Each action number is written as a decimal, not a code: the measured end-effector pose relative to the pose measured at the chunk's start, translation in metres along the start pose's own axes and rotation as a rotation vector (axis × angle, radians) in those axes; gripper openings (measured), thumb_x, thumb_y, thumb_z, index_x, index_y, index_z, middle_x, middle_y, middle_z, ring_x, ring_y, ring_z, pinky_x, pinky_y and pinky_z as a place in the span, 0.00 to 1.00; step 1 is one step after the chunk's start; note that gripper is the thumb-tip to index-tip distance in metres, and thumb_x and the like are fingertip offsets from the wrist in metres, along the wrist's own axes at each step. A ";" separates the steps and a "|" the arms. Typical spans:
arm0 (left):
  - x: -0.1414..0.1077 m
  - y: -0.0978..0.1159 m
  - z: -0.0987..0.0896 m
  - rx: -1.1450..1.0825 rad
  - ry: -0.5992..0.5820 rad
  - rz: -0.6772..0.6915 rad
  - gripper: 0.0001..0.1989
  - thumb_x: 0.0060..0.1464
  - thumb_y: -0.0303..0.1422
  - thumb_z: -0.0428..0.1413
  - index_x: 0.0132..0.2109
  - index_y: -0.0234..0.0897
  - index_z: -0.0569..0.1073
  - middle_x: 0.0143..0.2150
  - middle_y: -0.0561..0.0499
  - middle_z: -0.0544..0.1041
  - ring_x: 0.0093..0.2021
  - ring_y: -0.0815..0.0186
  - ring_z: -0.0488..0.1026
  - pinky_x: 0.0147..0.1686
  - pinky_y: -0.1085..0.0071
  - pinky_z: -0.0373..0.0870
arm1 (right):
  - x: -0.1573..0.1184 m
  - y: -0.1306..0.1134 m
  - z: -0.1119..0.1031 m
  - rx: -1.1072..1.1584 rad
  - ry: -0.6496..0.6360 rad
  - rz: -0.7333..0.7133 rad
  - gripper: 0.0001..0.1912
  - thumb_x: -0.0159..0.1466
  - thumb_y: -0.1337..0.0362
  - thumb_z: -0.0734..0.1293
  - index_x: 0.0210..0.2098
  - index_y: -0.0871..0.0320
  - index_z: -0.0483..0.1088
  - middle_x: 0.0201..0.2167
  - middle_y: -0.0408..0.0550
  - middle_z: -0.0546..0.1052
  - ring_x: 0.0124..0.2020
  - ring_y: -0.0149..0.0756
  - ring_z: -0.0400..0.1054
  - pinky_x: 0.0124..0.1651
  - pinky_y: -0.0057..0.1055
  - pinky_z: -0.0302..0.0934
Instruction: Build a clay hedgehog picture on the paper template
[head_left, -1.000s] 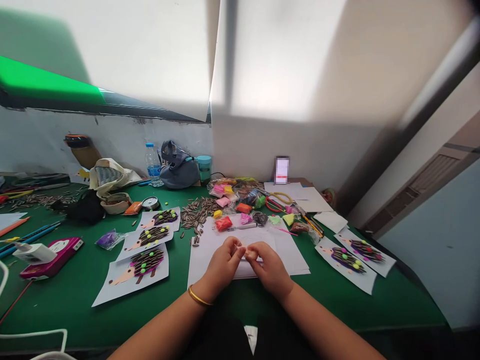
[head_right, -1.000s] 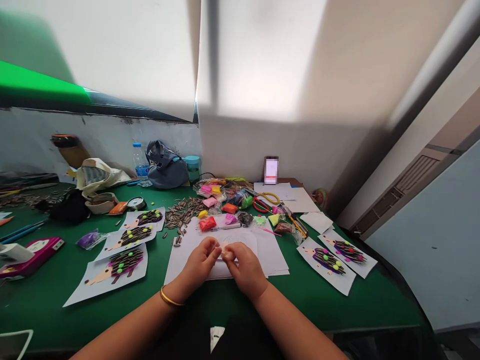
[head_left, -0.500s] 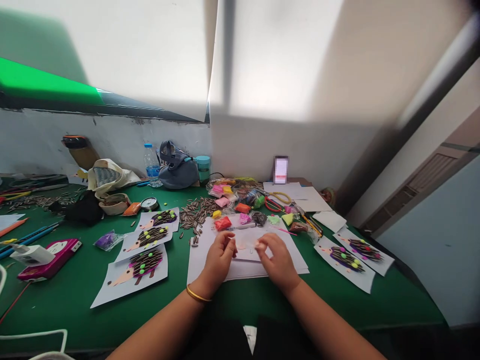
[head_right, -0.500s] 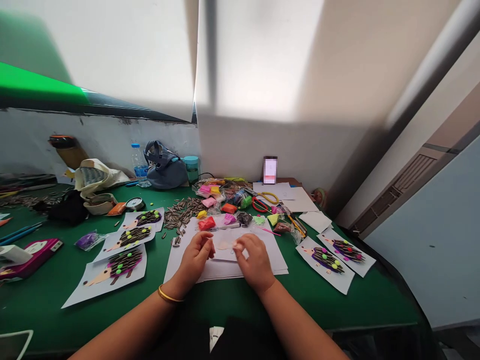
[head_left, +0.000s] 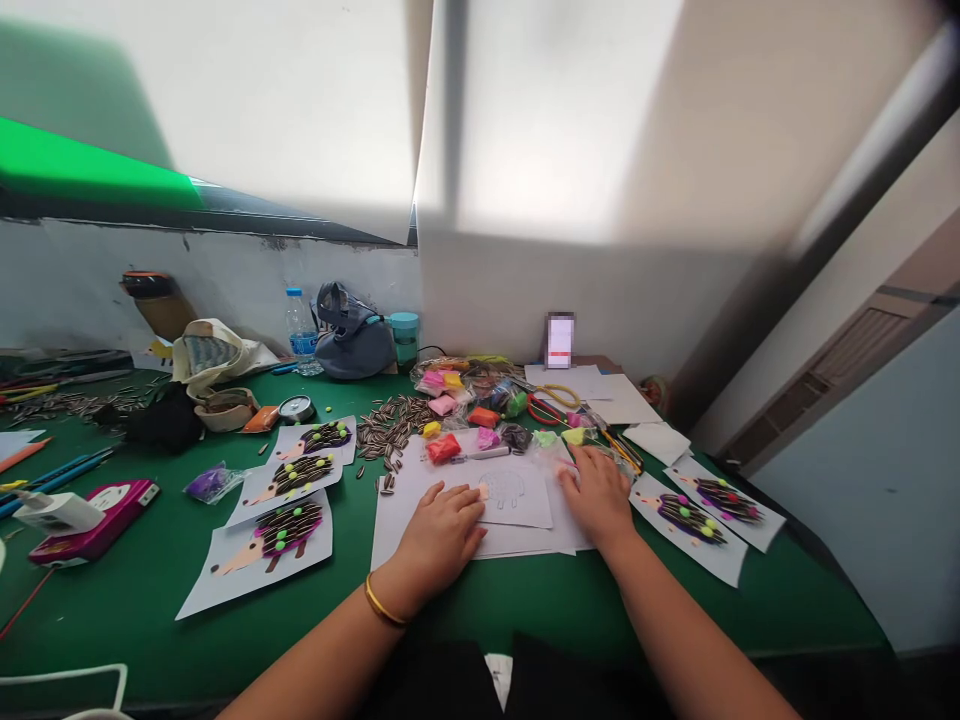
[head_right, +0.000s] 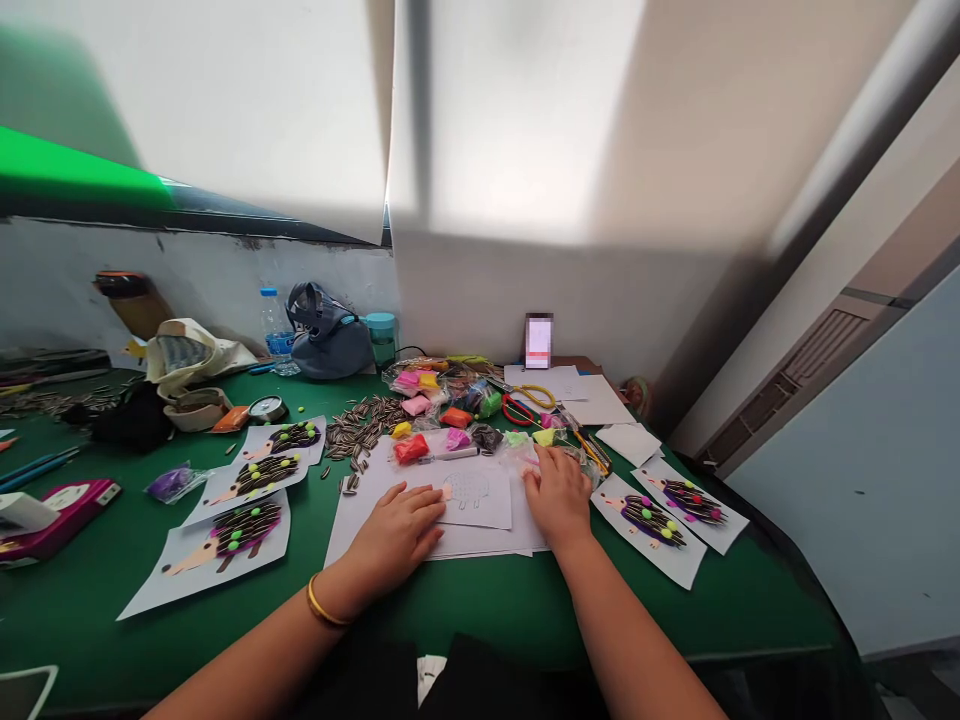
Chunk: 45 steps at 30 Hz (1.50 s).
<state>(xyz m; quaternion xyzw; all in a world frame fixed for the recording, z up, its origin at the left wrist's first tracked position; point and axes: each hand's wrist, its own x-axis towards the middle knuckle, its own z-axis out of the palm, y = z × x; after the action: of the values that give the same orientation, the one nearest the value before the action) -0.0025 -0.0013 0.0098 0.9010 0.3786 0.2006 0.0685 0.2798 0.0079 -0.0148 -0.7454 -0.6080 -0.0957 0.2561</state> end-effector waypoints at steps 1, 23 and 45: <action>-0.002 0.000 0.001 0.009 -0.006 0.003 0.14 0.58 0.31 0.56 0.52 0.43 0.74 0.59 0.45 0.74 0.60 0.53 0.68 0.63 0.46 0.54 | -0.001 -0.002 0.000 -0.003 0.018 -0.005 0.23 0.66 0.60 0.59 0.60 0.56 0.66 0.57 0.57 0.69 0.59 0.52 0.59 0.57 0.49 0.53; -0.009 0.001 0.003 0.058 0.006 0.012 0.19 0.58 0.35 0.57 0.56 0.44 0.70 0.56 0.44 0.74 0.54 0.52 0.69 0.62 0.45 0.54 | -0.017 -0.040 -0.007 0.280 -0.034 -0.469 0.12 0.63 0.70 0.62 0.43 0.56 0.75 0.43 0.52 0.76 0.46 0.43 0.67 0.52 0.41 0.59; -0.016 -0.023 -0.007 -0.016 -0.039 -0.094 0.24 0.54 0.35 0.61 0.57 0.39 0.67 0.56 0.42 0.75 0.61 0.53 0.68 0.67 0.43 0.43 | 0.062 0.000 -0.034 -0.377 -0.263 -0.168 0.10 0.64 0.71 0.60 0.39 0.64 0.74 0.40 0.61 0.77 0.43 0.47 0.70 0.37 0.33 0.56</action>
<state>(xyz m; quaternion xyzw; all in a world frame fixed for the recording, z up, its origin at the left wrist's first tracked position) -0.0310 0.0036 0.0052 0.8853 0.4176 0.1825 0.0925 0.3003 0.0437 0.0425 -0.7330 -0.6672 -0.1306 0.0221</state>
